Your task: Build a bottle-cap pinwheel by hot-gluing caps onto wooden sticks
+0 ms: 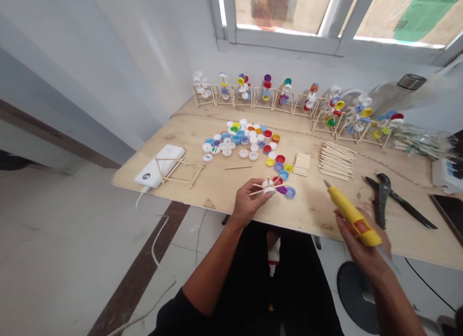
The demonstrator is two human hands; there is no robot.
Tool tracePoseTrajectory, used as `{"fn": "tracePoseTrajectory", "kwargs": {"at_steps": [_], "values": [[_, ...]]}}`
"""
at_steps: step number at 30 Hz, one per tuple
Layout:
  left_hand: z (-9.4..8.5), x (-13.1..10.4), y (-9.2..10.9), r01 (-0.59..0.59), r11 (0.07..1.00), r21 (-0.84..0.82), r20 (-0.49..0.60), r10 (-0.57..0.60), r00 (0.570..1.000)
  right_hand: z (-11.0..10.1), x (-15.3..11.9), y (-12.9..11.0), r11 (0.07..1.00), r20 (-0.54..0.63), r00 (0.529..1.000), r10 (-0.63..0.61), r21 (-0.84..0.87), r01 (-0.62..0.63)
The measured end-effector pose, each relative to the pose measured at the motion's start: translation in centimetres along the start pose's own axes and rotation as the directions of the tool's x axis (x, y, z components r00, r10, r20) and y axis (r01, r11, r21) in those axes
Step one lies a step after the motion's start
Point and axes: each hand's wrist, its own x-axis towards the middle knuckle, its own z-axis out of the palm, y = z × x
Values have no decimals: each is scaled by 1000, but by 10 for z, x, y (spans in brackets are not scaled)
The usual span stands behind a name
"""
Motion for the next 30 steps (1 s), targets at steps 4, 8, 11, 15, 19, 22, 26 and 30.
{"fn": "tracePoseTrajectory", "kwargs": {"at_steps": [4, 8, 11, 15, 19, 22, 26, 30], "values": [[0, -1, 1, -11, 999, 41, -6, 11, 1000, 18, 0, -31, 995, 138, 986, -91, 47, 86], [0, -2, 1, -40, 995, 88, -9, 41, 999, 32, 1, -45, 988, 152, 977, -148, 56, 141], [0, -2, 0, -86, 989, 120, 0, 87, 996, 40, 2, -48, 986, 136, 977, -166, 30, 164], [-1, -1, -1, -119, 984, 136, 12, 118, 993, 48, 1, -49, 985, 118, 978, -170, -1, 171], [-2, -1, -2, -128, 980, 151, 23, 126, 992, 52, 1, -48, 988, 123, 981, -150, -17, 153], [-2, -1, -3, -135, 979, 152, 25, 132, 991, 54, 2, -48, 986, 106, 982, -158, -42, 164], [-2, 0, -4, -136, 979, 150, 32, 133, 991, 56, 3, -47, 982, 89, 981, -173, -64, 179], [-3, 0, -4, -134, 979, 156, 31, 131, 991, 57, 3, -46, 982, 90, 981, -169, -65, 176]]}}
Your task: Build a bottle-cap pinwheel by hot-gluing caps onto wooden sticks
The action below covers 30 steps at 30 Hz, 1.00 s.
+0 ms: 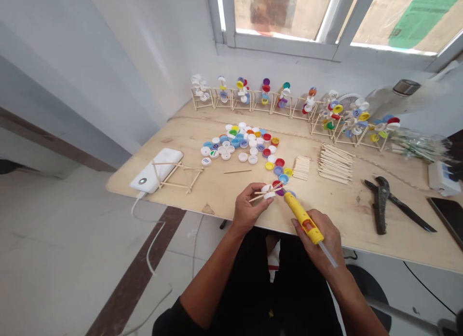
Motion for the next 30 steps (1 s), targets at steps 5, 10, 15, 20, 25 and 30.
{"fn": "tracePoseTrajectory", "kwargs": {"at_steps": [5, 10, 15, 20, 25, 30], "values": [[0, 0, 1, 0, 1000, 3, 2, 0, 1000, 2, 0, 0, 1000, -24, 1000, 1, -15, -1], [0, 0, 3, -9, 1000, 17, -4, 10, 1000, 3, -1, 1, 1000, -24, 1000, -8, -29, 8], [0, 0, 0, -15, 1000, 8, 6, 15, 1000, 4, -1, 3, 997, -39, 999, -12, -77, 9], [0, 0, 0, -18, 1000, 25, -2, 18, 1000, 4, -1, 4, 996, -42, 999, -32, -83, 29], [0, 0, 1, -2, 1000, 9, -2, 2, 1000, 5, -3, 5, 995, -61, 997, -42, -92, 36], [0, 0, 3, 14, 1000, 12, -1, -14, 1000, 5, -3, 3, 996, -33, 998, -49, -81, 46]]}}
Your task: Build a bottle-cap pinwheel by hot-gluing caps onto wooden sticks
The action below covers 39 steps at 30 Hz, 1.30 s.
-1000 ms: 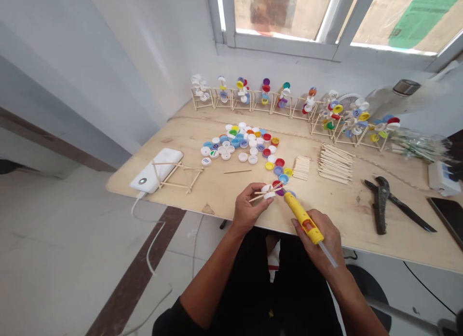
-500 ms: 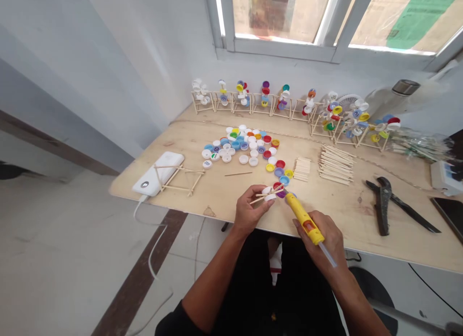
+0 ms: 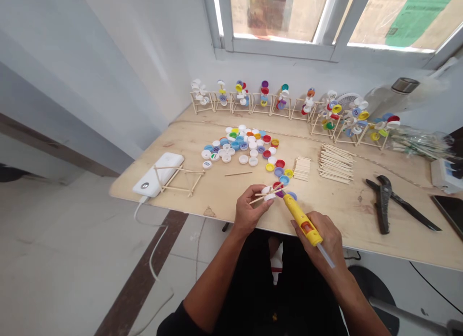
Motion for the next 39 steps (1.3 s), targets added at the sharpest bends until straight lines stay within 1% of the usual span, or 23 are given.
{"fn": "tracePoseTrajectory", "kwargs": {"at_steps": [5, 9, 13, 19, 28, 31, 34, 36, 39], "values": [[0, 0, 1, 6, 1000, 2, -7, -6, 1000, -1, 1, 1, 1000, -23, 1000, 11, -13, -12], [-1, 0, -1, 4, 1000, -11, -5, -4, 1000, -2, 0, 3, 999, -16, 999, 38, -33, -38], [-1, 0, -1, 7, 1000, -26, 0, -7, 1000, -2, 1, 3, 999, -20, 999, 38, -19, -39], [1, -2, 3, 14, 1000, -8, -22, -14, 1000, -1, 1, 2, 1000, -43, 999, 10, -24, -11], [2, -2, 4, 20, 1000, -15, -47, -21, 999, 6, -4, 3, 998, -12, 998, -69, -5, 69], [2, -2, 2, 24, 1000, -20, -47, -25, 999, 3, -3, 3, 998, -26, 998, -62, 0, 62], [1, -1, 0, 29, 999, -32, -24, -29, 999, -1, 0, 2, 999, -57, 997, -49, -13, 49], [0, -1, 0, 24, 999, -40, -11, -25, 1000, -3, 1, 2, 1000, -59, 998, -29, -12, 28], [1, -1, 0, 20, 999, -39, -28, -21, 999, -3, 1, 3, 1000, -47, 999, -16, 4, 16]]}}
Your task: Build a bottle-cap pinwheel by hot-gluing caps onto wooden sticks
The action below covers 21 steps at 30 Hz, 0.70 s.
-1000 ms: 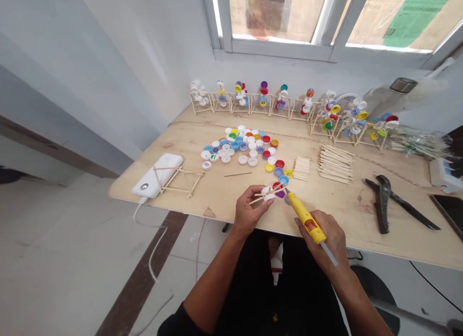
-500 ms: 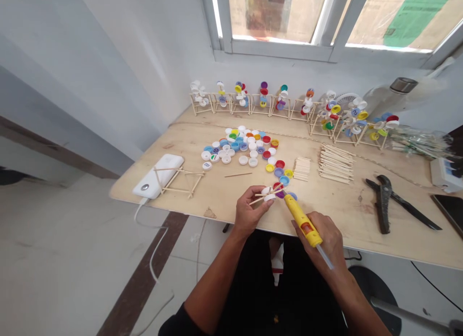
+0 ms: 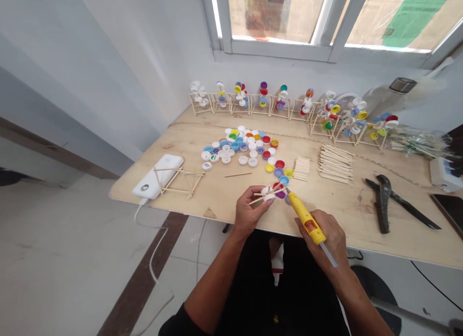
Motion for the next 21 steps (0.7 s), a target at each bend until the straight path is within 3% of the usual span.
{"fn": "tracePoseTrajectory", "kwargs": {"at_steps": [14, 21], "values": [[-3, 2, -7, 14, 999, 29, -16, -14, 1000, 2, -7, 1, 999, 48, 998, -30, 42, 28], [-2, 1, -2, 15, 1000, 15, -17, -14, 1000, -13, -5, 3, 992, 51, 999, -17, 122, 10]]}}
